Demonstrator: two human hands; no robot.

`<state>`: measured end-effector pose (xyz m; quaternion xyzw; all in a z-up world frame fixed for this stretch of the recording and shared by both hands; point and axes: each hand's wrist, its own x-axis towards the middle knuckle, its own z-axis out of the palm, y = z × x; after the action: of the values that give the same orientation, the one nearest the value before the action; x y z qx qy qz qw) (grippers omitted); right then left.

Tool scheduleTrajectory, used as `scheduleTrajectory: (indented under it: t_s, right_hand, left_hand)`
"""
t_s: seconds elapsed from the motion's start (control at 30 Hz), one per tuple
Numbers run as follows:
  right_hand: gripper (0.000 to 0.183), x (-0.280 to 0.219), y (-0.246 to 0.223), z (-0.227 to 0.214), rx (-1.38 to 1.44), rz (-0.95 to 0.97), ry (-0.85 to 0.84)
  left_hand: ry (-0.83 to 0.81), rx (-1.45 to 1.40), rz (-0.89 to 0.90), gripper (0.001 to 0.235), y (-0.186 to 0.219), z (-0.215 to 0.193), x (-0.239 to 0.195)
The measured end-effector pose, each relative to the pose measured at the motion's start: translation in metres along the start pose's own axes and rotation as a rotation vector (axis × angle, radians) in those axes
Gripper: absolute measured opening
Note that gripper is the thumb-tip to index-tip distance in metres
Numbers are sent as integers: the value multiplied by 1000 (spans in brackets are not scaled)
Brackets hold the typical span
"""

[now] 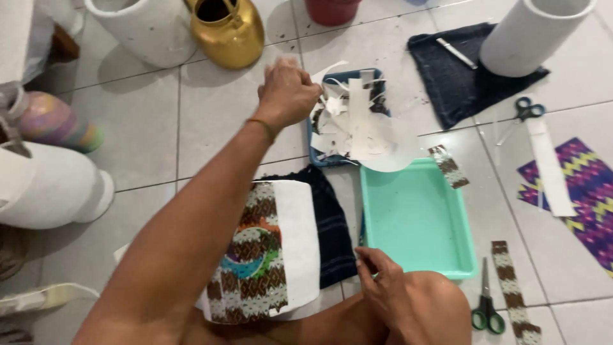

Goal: The person sits on the floor and decorates a white ceramic vase by applying patterned paper strips. They use a craft knife to trim the edges of the strips and smooth them onto the curved surface. Excess paper is discarded into a nearby tray.

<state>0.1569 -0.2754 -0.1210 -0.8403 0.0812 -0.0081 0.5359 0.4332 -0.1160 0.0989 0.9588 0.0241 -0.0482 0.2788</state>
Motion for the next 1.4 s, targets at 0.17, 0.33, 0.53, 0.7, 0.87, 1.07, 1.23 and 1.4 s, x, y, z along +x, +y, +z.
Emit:
scheduleTrajectory:
  t_s: [0.17,0.33,0.53,0.7,0.87,1.07,1.23,1.4]
  right_hand:
    - [30,7,7,4,-30,57,-57]
    - [32,15,4,6,-113,94,-57]
    - [42,42,28,31,-575,279,-172]
    - [29,64,30,65,-1119,144,-354]
    - [30,62,50,83,-1125,217,-261]
    - [29,51,-13,69,-965,357,-229]
    - [37,34,-69,36,-783,356,-153]
    - [19,-16,-117,-2,-107,159,-12]
  left_hand:
    - [-253,-64,94,83,-39,-104,-82]
    - [307,135,607,11,-193,-132,-159]
    - [381,-499,-463,72,-253,-116,-296]
    - [698,-397,-721,33,-263,-85,-374]
    - [496,-724,-956,42,-416,-52,-437]
    - [604,-821,-842,32,-499,5,-488]
    - [734,-742,-640,28,-487,2,-502]
    - [777,-823,-528,97,-433,-25,-493]
